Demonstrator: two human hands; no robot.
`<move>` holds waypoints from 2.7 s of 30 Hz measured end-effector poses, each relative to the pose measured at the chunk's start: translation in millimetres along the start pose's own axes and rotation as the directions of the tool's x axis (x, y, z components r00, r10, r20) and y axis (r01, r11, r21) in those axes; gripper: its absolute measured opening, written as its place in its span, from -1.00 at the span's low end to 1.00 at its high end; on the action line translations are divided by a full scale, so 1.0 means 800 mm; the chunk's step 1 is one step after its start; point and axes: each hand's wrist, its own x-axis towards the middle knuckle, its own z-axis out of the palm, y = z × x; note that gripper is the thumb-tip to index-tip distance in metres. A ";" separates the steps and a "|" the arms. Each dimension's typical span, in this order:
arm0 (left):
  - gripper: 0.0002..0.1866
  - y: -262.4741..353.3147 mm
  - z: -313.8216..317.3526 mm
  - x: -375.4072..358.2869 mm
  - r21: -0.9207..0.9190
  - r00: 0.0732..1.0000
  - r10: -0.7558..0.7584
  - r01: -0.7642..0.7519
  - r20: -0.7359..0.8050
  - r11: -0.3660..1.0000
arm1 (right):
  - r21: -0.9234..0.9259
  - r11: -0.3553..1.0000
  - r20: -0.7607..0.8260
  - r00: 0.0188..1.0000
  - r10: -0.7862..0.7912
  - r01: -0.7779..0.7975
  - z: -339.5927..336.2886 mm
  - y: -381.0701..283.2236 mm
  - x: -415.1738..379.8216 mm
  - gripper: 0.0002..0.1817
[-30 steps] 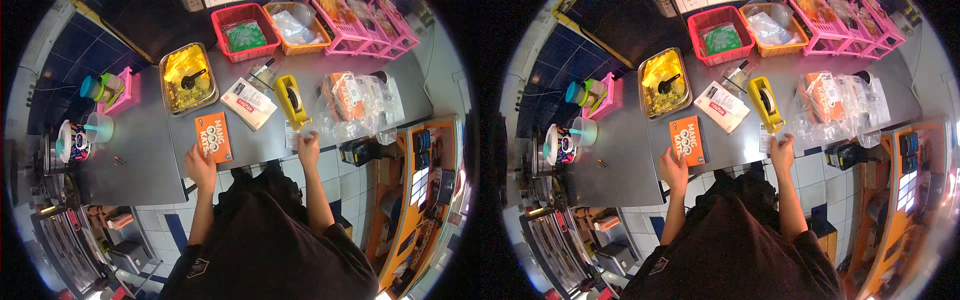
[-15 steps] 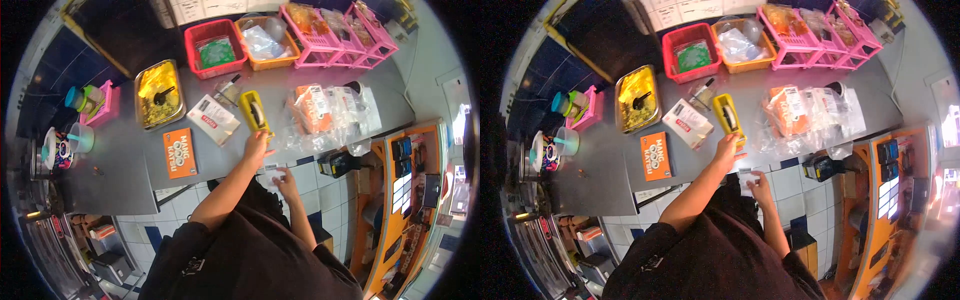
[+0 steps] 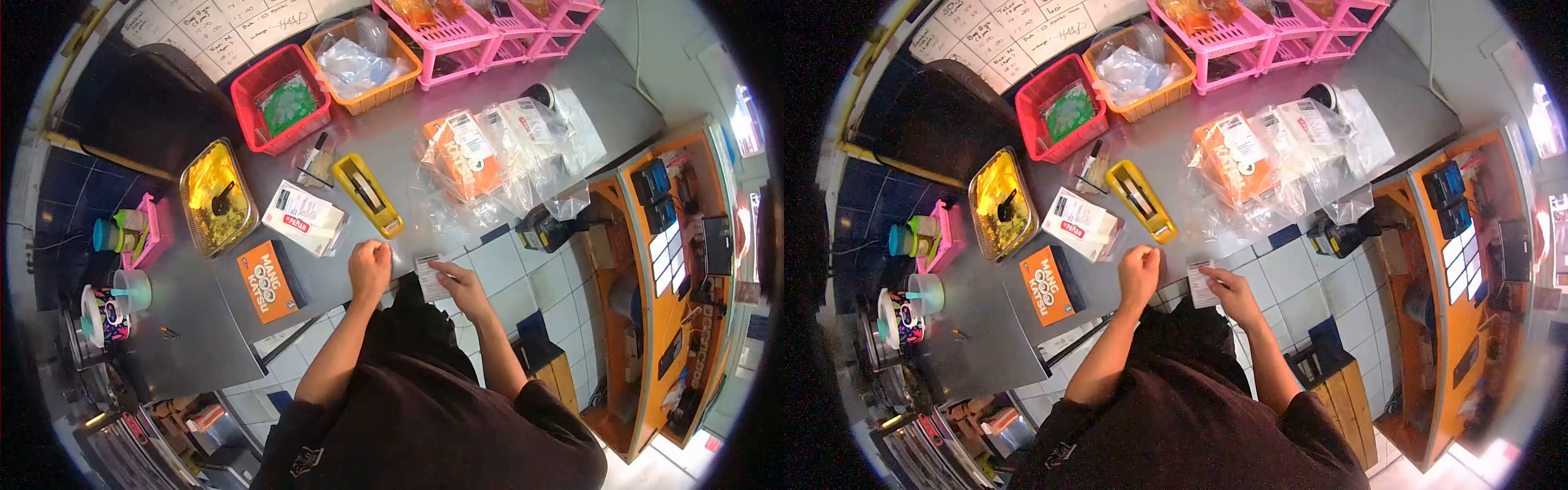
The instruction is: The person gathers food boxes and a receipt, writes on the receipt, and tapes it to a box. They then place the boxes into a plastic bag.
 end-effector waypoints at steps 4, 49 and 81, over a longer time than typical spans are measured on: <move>-0.74 -0.026 -0.107 -0.036 -0.200 0.976 -0.216 0.217 0.030 0.955 | -0.035 0.975 0.294 0.935 -0.199 0.219 0.073 -0.054 0.023 -0.62; -0.27 -0.196 -0.313 0.063 0.509 0.839 -0.539 0.432 0.077 0.745 | -0.760 0.519 0.405 0.910 -0.091 0.391 0.401 -0.066 0.143 0.00; -0.78 -0.055 -0.210 -0.001 -0.585 0.889 -0.455 0.347 -0.042 0.733 | -0.338 0.801 0.490 0.819 -0.299 0.494 0.371 0.052 0.141 -0.49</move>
